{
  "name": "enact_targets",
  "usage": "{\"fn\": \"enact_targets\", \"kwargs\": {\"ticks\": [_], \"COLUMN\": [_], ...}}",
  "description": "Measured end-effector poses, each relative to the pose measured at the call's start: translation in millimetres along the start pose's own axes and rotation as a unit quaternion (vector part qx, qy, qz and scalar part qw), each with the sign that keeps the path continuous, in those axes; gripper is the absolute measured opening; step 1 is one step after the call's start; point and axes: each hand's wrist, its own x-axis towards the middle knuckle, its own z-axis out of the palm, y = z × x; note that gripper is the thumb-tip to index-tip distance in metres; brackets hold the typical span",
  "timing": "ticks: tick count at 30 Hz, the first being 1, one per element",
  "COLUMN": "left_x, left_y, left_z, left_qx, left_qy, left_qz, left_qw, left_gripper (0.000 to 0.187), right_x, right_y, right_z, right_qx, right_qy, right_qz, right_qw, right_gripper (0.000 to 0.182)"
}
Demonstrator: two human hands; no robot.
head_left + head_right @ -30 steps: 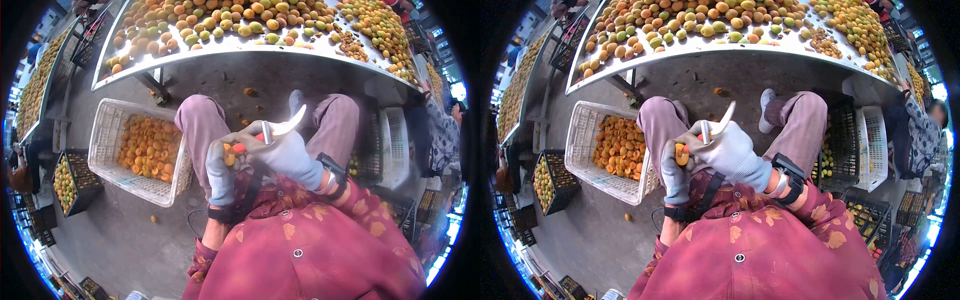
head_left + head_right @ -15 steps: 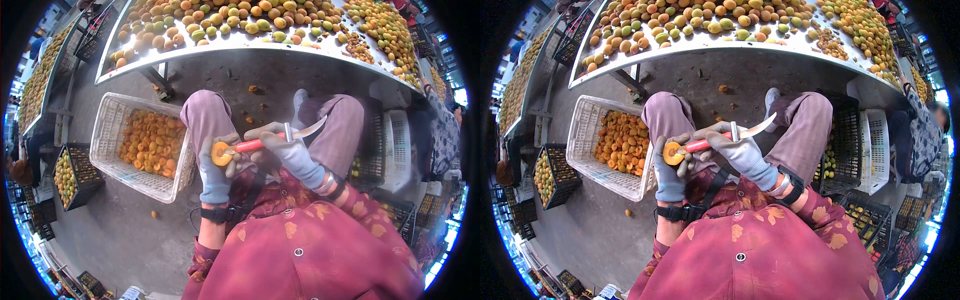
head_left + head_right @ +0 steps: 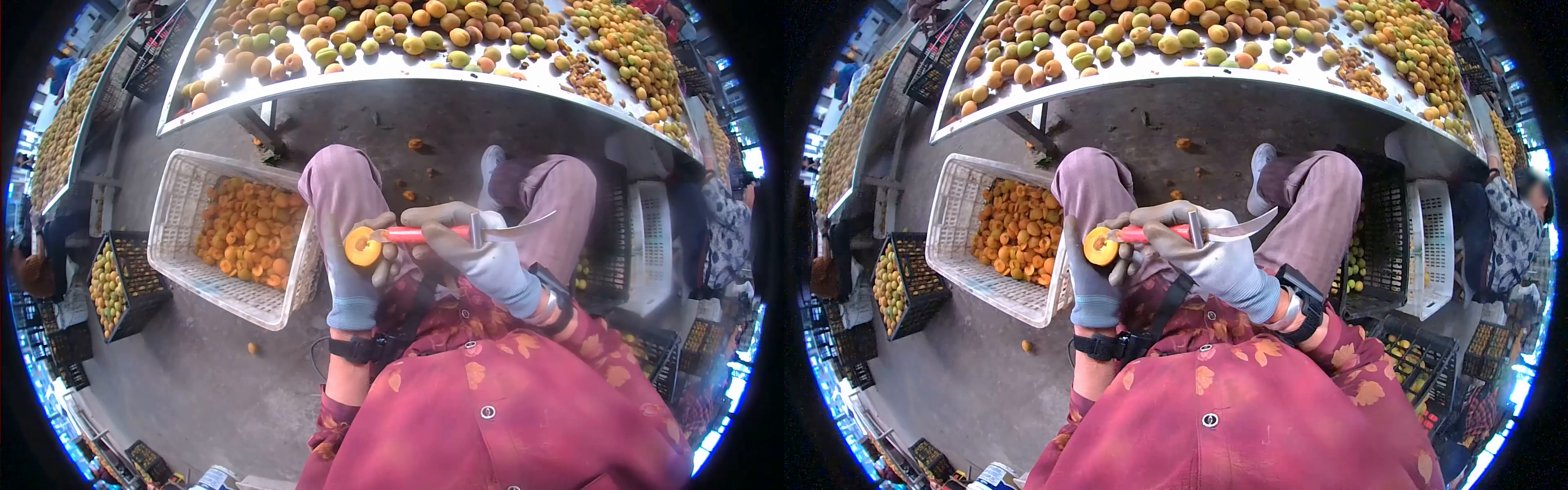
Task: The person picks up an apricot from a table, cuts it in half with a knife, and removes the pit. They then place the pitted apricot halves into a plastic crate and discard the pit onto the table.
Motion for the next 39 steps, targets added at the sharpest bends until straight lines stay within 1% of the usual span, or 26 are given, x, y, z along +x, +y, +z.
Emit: {"fn": "enact_targets", "kwargs": {"ticks": [1, 3, 5, 6, 7, 8, 9, 11, 13, 14, 15, 16, 17, 18, 20, 21, 22, 24, 25, 26, 28, 29, 31, 37, 38, 39], "left_x": [0, -1, -3, -2, -1, -1, 0, 2, 0, -1, -2, -5, -6, -6, -4, -5, -6, -10, -6, -6, -5, -4, -3, 1, 0, -1], "left_y": [1, 1, 1, 1, 0, -1, -2, -4, -3, -3, -3, -4, -4, -4, -3, 4, 2, 0, -1, -1, 2, 2, 3, 3, 4, 5], "left_z": [3, 3, -6, -9, -12, -14, -17, -21, -19, -16, -11, -4, 0, -1, -5, -13, -15, -12, -20, -21, -21, -22, -25, -30, -29, -26], "left_qx": [-0.004, -0.007, -0.001, 0.0, -0.008, -0.017, -0.017, -0.007, 0.012, 0.031, 0.032, 0.068, 0.103, 0.104, 0.107, 0.054, 0.055, 0.112, 0.095, 0.094, 0.096, 0.096, 0.102, 0.11, 0.11, 0.107], "left_qy": [0.024, 0.048, -0.064, -0.064, -0.07, -0.075, -0.075, -0.081, -0.066, -0.051, -0.051, 0.009, 0.07, 0.069, 0.039, -0.067, -0.067, -0.038, -0.065, -0.064, -0.106, -0.105, -0.125, -0.108, -0.106, -0.103], "left_qz": [-0.003, -0.008, -0.012, -0.013, -0.022, -0.03, -0.03, -0.032, -0.037, -0.043, -0.043, -0.044, -0.044, -0.045, -0.044, -0.096, -0.096, -0.058, -0.07, -0.071, -0.081, -0.081, -0.081, -0.109, -0.108, -0.108], "left_qw": [1.0, 0.999, 0.998, 0.998, 0.997, 0.997, 0.997, 0.996, 0.997, 0.997, 0.997, 0.997, 0.991, 0.991, 0.993, 0.992, 0.992, 0.991, 0.991, 0.991, 0.986, 0.987, 0.984, 0.982, 0.982, 0.983], "left_gripper": [0.079, 0.08, 0.077, 0.077, 0.071, 0.066, 0.066, 0.053, 0.05, 0.048, 0.048, 0.048, 0.047, 0.047, 0.05, 0.051, 0.051, 0.052, 0.054, 0.054, 0.058, 0.058, 0.061, 0.066, 0.066, 0.064], "right_x": [0, -1, -2, -1, -1, 0, 0, 3, 7, 5, 1, -2, -4, -3, 5, 16, 17, 19, 25, 28, 32, 34, 38, 42, 41, 40], "right_y": [2, -5, -8, -6, -5, -8, -12, -14, -12, -16, -24, -27, -19, -17, -13, -6, -6, -25, -23, -20, -17, -21, -17, -8, -9, -12], "right_z": [2, 3, 2, 1, 0, 0, 0, 2, 9, 10, 13, 15, 16, 15, 8, 6, -2, -14, -19, -21, -23, -23, -24, -26, -23, -20], "right_qx": [0.004, 0.036, 0.067, 0.013, -0.041, -0.041, -0.063, -0.084, -0.144, -0.144, -0.291, -0.43, -0.472, -0.473, -0.287, -0.268, -0.116, -0.223, -0.226, -0.226, -0.212, -0.211, -0.194, -0.1, -0.098, -0.178], "right_qy": [0.009, -0.008, -0.024, -0.037, -0.05, -0.05, -0.078, -0.106, -0.118, -0.117, -0.104, -0.089, -0.047, -0.046, -0.096, -0.108, -0.148, -0.126, -0.143, -0.144, -0.16, -0.166, -0.169, -0.144, -0.146, -0.173], "right_qz": [-0.026, -0.012, 0.0, -0.03, -0.059, -0.059, -0.066, -0.074, -0.139, -0.139, -0.146, -0.149, -0.219, -0.218, -0.193, -0.226, -0.116, -0.032, -0.023, -0.021, -0.026, 0.001, 0.004, 0.077, 0.077, 0.035], "right_qw": [1.0, 0.999, 0.997, 0.999, 0.996, 0.996, 0.993, 0.988, 0.973, 0.973, 0.94, 0.886, 0.853, 0.853, 0.933, 0.93, 0.975, 0.966, 0.963, 0.963, 0.964, 0.963, 0.966, 0.981, 0.981, 0.968], "right_gripper": [0.028, 0.028, 0.027, 0.028, 0.03, 0.03, 0.033, 0.037, 0.035, 0.035, 0.032, 0.028, 0.019, 0.019, 0.021, 0.024, 0.023, 0.022, 0.02, 0.02, 0.019, 0.02, 0.02, 0.021, 0.021, 0.021]}}
